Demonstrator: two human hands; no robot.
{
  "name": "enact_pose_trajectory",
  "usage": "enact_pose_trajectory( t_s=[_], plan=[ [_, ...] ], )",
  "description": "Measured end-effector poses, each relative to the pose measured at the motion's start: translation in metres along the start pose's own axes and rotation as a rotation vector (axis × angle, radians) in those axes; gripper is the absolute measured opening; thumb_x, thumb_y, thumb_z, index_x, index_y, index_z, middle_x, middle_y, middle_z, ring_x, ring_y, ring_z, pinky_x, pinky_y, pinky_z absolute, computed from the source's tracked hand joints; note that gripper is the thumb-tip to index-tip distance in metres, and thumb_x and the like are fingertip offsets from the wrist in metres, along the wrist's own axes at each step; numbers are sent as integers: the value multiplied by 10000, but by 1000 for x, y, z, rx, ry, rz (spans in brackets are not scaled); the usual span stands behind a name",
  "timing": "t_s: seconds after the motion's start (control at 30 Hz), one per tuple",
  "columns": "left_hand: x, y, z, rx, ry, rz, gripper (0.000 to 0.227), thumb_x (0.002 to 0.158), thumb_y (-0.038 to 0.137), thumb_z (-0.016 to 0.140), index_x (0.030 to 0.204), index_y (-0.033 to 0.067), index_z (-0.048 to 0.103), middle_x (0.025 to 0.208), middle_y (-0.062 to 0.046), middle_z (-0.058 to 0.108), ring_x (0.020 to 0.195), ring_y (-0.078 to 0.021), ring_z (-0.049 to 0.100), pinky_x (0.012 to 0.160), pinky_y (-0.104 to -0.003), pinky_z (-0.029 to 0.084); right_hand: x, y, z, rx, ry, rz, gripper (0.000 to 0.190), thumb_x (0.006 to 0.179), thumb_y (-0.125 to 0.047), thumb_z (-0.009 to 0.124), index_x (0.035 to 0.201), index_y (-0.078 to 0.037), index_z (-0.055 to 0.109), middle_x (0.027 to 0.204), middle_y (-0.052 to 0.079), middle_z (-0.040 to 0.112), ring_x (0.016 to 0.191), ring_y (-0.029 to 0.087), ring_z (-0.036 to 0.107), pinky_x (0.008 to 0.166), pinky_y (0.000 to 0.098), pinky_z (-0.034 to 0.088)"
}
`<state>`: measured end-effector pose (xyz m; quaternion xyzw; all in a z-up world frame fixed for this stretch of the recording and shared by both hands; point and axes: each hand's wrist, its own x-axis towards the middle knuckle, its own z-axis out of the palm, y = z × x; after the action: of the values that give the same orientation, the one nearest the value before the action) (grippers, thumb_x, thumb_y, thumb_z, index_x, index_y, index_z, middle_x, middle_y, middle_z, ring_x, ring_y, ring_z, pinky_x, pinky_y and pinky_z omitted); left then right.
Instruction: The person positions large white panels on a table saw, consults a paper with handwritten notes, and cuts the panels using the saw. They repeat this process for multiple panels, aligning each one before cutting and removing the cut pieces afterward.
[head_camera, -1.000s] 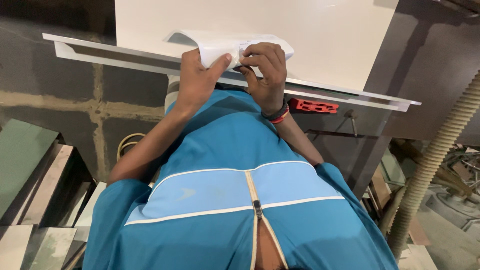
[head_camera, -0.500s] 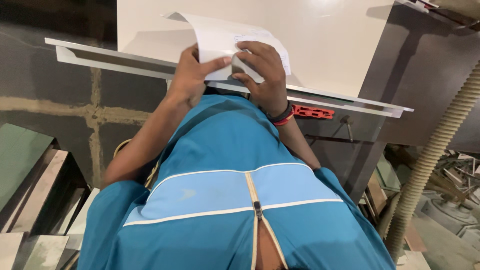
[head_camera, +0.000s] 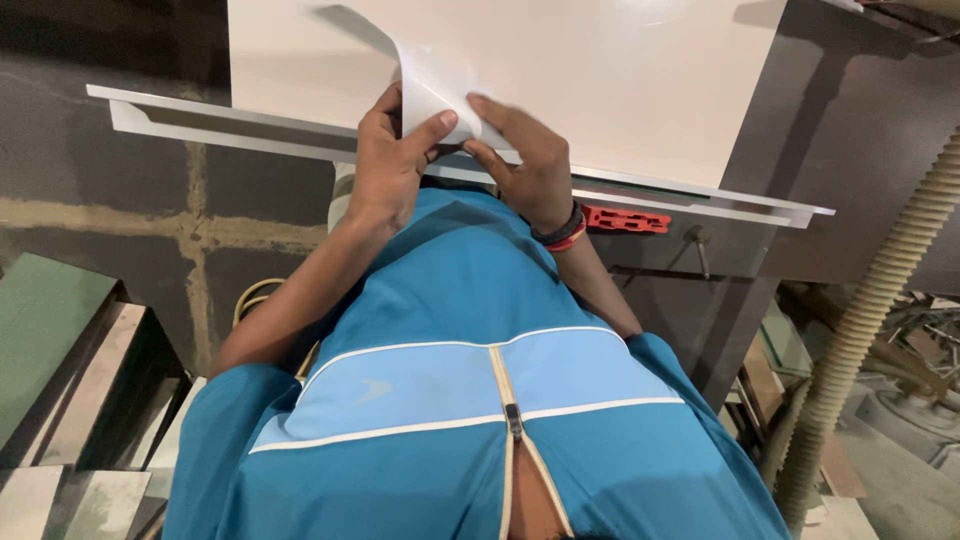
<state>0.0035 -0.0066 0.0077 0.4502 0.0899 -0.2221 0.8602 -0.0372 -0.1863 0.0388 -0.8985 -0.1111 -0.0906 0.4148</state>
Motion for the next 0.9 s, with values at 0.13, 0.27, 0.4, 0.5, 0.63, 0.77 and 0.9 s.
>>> enact_pose_trajectory(
  t_s=[0.13, 0.27, 0.4, 0.5, 0.63, 0.77, 0.9],
  plan=[
    [-4, 2, 3, 100, -44, 81, 294, 957, 47, 741, 1207, -64, 634, 1059, -135, 742, 956, -166, 745, 888, -299, 643, -4, 5, 4, -29, 10, -34, 340, 987, -160, 793, 1294, -53, 695, 1195, 143, 754, 1032, 294, 772, 878, 354, 625],
    [-2, -2, -2, 238, -60, 173, 247, 983, 36, 748, 1190, -55, 649, 1056, -110, 747, 977, -142, 721, 903, -295, 608, -3, 11, 2, 56, -34, 6, 328, 1004, -144, 767, 1311, -54, 699, 1207, 136, 755, 1026, 247, 778, 868, 326, 630],
    [-2, -13, -12, 384, -58, 237, 276, 952, 7, 755, 1200, -51, 649, 1084, -80, 729, 991, -109, 667, 895, -282, 553, -9, 11, 1, 274, -57, 242, 293, 1001, -65, 734, 1291, -29, 719, 1228, 118, 768, 1049, 143, 761, 881, 279, 609],
    [5, -14, -13, 379, -90, 263, 255, 945, -4, 734, 1182, -43, 648, 1078, -71, 732, 997, -108, 675, 894, -280, 551, -3, 14, 0, 537, -32, 303, 255, 973, -1, 727, 1227, 14, 731, 1274, 140, 742, 1151, 135, 699, 987, 285, 574],
    [1, -16, -21, 502, -93, 242, 219, 947, -10, 729, 1156, -34, 669, 1025, -87, 744, 951, -115, 673, 859, -275, 547, -6, 23, 2, 766, -43, 402, 230, 948, 1, 729, 1174, 39, 750, 1263, 153, 745, 1096, 153, 699, 946, 294, 580],
    [11, -12, -29, 533, -152, 286, 221, 938, -21, 717, 1153, -34, 668, 1037, -98, 747, 973, -121, 685, 875, -274, 552, 2, 39, 8, 781, -75, 388, 192, 952, -14, 726, 1127, 56, 764, 1247, 170, 751, 1079, 160, 712, 948, 295, 586],
    [1, -15, -35, 502, -196, 293, 247, 956, -4, 683, 1198, -35, 643, 1068, -102, 743, 1009, -135, 684, 893, -289, 547, -4, 48, 14, 758, -5, 477, 156, 992, -49, 684, 1062, 60, 770, 1128, 176, 774, 836, 124, 618, 755, 266, 536]
  ],
)
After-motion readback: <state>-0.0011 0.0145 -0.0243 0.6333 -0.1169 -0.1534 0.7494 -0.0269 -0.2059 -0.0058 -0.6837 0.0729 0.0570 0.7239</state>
